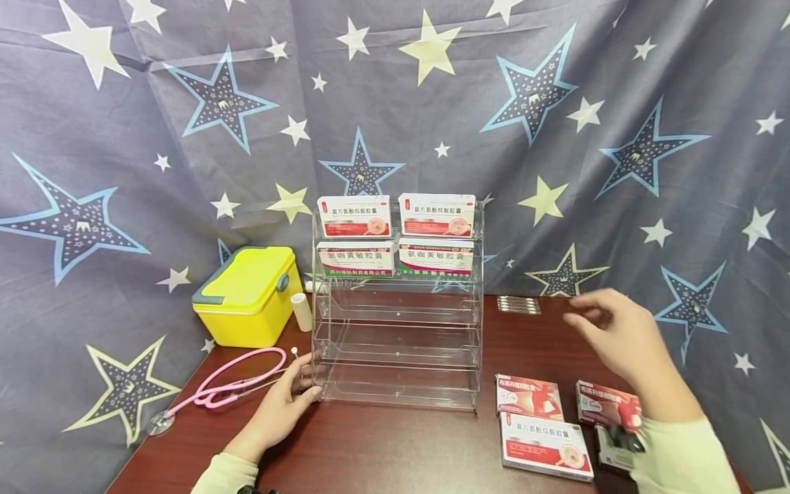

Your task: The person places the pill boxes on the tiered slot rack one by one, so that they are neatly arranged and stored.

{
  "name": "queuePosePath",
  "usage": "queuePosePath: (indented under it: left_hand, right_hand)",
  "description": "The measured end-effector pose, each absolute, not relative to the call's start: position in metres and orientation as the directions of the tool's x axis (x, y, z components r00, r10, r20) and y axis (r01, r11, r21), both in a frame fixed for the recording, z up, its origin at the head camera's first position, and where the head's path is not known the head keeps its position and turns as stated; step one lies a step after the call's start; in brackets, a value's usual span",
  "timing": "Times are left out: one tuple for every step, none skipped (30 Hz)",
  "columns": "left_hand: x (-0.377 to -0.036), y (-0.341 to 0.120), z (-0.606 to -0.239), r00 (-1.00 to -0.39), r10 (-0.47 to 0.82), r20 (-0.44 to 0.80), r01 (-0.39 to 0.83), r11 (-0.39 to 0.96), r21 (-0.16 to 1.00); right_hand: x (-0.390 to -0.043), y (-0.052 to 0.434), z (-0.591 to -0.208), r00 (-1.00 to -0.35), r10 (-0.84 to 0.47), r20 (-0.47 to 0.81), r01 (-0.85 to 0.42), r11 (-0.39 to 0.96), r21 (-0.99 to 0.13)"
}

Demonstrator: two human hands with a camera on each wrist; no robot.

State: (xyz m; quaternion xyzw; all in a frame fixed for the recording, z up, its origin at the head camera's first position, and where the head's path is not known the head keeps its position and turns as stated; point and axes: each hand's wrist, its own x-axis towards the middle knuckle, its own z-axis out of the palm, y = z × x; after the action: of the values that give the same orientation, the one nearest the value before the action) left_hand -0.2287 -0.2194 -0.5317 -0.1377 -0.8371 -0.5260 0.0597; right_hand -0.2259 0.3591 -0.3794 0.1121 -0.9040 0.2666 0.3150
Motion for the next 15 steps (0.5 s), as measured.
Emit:
queuePosePath:
  left_hand:
    - [-0.229, -0.219, -0.532, -0.955, 0.168, 0.243, 0.292, 0.410, 0.864]
    - [-0.229, -0.219, -0.532, -0.955, 0.168, 0.244, 0.293, 0.410, 0.864]
    - [-0.229, -0.219, -0.532, -0.955, 0.167, 0.243, 0.292, 0.410, 0.864]
    - [-0.228, -0.219, -0.532, -0.956, 0.166, 0.241, 0.289, 0.412, 0.864]
    - [-0.228, -0.219, -0.531, -0.957, 0.165, 0.238, 0.287, 0.414, 0.864]
    - [-0.228, -0.219, -0.531, -0.958, 0.163, 0.238, 0.285, 0.414, 0.865]
    - [-0.228, -0.219, -0.531, -0.959, 0.160, 0.236, 0.282, 0.417, 0.864]
    - [-0.228, -0.219, -0.531, -0.959, 0.158, 0.234, 0.280, 0.418, 0.864]
    - [-0.228, -0.219, -0.531, -0.960, 0.155, 0.233, 0.278, 0.419, 0.864]
    - [-0.227, -0.219, -0.531, -0.960, 0.154, 0.232, 0.277, 0.417, 0.866]
    - [-0.227, -0.219, -0.531, -0.960, 0.154, 0.232, 0.276, 0.417, 0.866]
    - [-0.228, -0.219, -0.531, -0.960, 0.155, 0.232, 0.276, 0.415, 0.867]
    - [-0.228, -0.219, -0.531, -0.961, 0.156, 0.230, 0.275, 0.415, 0.867]
    - [-0.228, -0.219, -0.531, -0.960, 0.158, 0.230, 0.276, 0.413, 0.868]
    - [-0.228, -0.219, -0.532, -0.959, 0.160, 0.232, 0.278, 0.411, 0.868]
  right_hand:
    - [-0.220, 0.372, -0.389, -0.811, -0.029, 0.585, -0.336, 0.841, -0.424]
    - [-0.215, 0.385, -0.398, -0.843, -0.026, 0.537, -0.303, 0.848, -0.435]
    - [-0.210, 0.397, -0.407, -0.871, -0.023, 0.491, -0.272, 0.855, -0.442]
    - [-0.206, 0.408, -0.416, -0.894, -0.015, 0.447, -0.239, 0.861, -0.449]
    - [-0.202, 0.419, -0.425, -0.915, -0.006, 0.404, -0.204, 0.870, -0.450]
    - [-0.200, 0.428, -0.433, -0.932, 0.001, 0.363, -0.176, 0.872, -0.456]
    - [-0.198, 0.436, -0.440, -0.948, 0.009, 0.318, -0.147, 0.872, -0.466]
    - [-0.196, 0.444, -0.446, -0.962, 0.020, 0.271, -0.116, 0.873, -0.475]
    - [-0.195, 0.450, -0.452, -0.972, 0.029, 0.231, -0.088, 0.873, -0.480]
    - [-0.193, 0.456, -0.457, -0.979, 0.037, 0.199, -0.065, 0.873, -0.483]
    - [-0.193, 0.461, -0.462, -0.985, 0.041, 0.166, -0.047, 0.869, -0.492]
    - [-0.192, 0.466, -0.466, -0.989, 0.040, 0.140, -0.035, 0.868, -0.495]
    - [-0.192, 0.470, -0.469, -0.992, 0.037, 0.123, -0.029, 0.869, -0.494]
    - [-0.191, 0.473, -0.473, -0.993, 0.031, 0.117, -0.030, 0.871, -0.490]
    - [-0.190, 0.476, -0.477, -0.993, 0.023, 0.119, -0.038, 0.874, -0.484]
